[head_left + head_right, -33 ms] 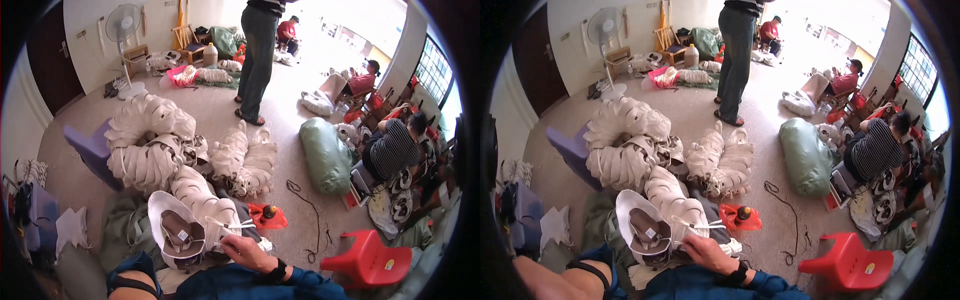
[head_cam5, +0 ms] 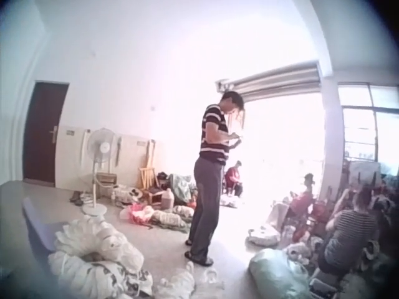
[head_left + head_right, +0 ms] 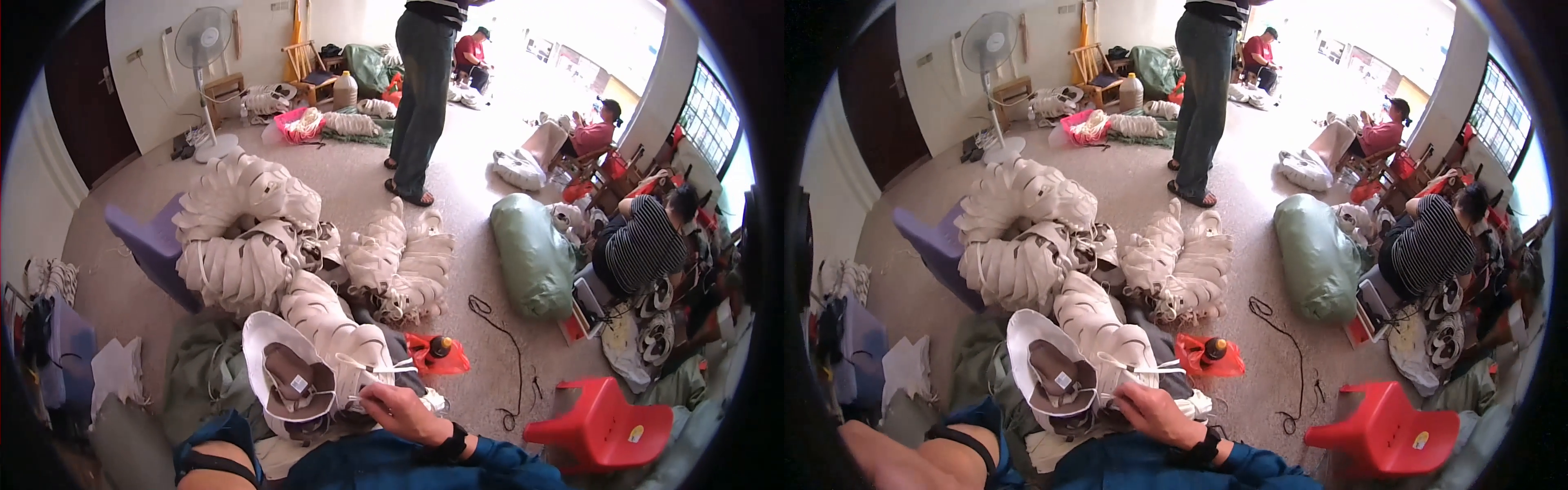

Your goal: Lacing white athletic shoes and organizing them in a manufacturing or assembly setting.

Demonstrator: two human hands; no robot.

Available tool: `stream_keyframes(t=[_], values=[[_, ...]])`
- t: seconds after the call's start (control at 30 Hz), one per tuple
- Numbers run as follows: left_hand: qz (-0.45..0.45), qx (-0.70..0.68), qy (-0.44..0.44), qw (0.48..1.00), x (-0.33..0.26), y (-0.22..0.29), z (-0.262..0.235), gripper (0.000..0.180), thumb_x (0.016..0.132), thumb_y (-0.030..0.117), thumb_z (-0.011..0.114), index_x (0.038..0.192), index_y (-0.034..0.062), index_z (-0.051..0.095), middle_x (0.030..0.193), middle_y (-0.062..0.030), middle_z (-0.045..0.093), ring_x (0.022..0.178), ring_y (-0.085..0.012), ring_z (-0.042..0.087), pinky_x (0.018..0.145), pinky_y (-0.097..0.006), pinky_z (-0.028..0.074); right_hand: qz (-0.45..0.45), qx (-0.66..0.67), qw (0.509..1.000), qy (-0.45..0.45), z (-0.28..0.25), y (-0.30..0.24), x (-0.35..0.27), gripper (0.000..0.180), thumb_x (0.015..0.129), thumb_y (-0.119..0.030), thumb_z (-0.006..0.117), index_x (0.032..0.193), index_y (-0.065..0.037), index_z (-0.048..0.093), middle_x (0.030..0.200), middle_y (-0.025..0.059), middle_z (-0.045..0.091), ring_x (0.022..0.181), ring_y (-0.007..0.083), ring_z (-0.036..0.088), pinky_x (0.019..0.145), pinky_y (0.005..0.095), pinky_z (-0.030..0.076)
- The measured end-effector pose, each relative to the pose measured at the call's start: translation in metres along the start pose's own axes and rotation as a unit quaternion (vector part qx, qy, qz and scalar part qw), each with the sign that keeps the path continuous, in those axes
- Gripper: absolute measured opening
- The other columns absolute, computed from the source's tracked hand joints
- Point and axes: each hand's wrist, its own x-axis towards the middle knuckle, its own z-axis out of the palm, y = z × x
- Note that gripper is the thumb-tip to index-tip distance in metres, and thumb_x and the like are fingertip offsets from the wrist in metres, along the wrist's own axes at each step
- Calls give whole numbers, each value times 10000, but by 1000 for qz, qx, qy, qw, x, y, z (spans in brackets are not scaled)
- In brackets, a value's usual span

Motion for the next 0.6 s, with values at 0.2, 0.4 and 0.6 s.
stream_keyframes(t=[0.2, 0.4, 0.6], values=[[-47, 3, -2, 999, -19, -1, 22, 88, 798, -37, 705, 795, -15, 620, 911, -157, 685, 822, -257, 686, 778, -366, 582, -9, -19, 999, 32, 7, -1, 6, 111, 944, -97, 650, 1007, -10, 623, 829, 184, 649, 734, 342, 663, 645, 404, 514], [-37, 67, 9, 997, -14, 7, 13, 113, 784, -51, 716, 782, -2, 614, 899, -148, 683, 816, -251, 682, 778, -357, 579, -23, 2, 1000, 21, -1, 0, 2, 109, 939, -77, 648, 1012, -5, 612, 837, 176, 652, 734, 338, 664, 658, 387, 521], [-48, 98, 49, 993, -29, 16, 20, 142, 770, -65, 727, 769, 11, 608, 887, -139, 680, 810, -245, 678, 777, -348, 576, -25, 5, 999, 20, 5, 3, 0, 127, 944, -104, 637, 1026, -18, 591, 880, 210, 647, 807, 421, 651, 694, 445, 523]])
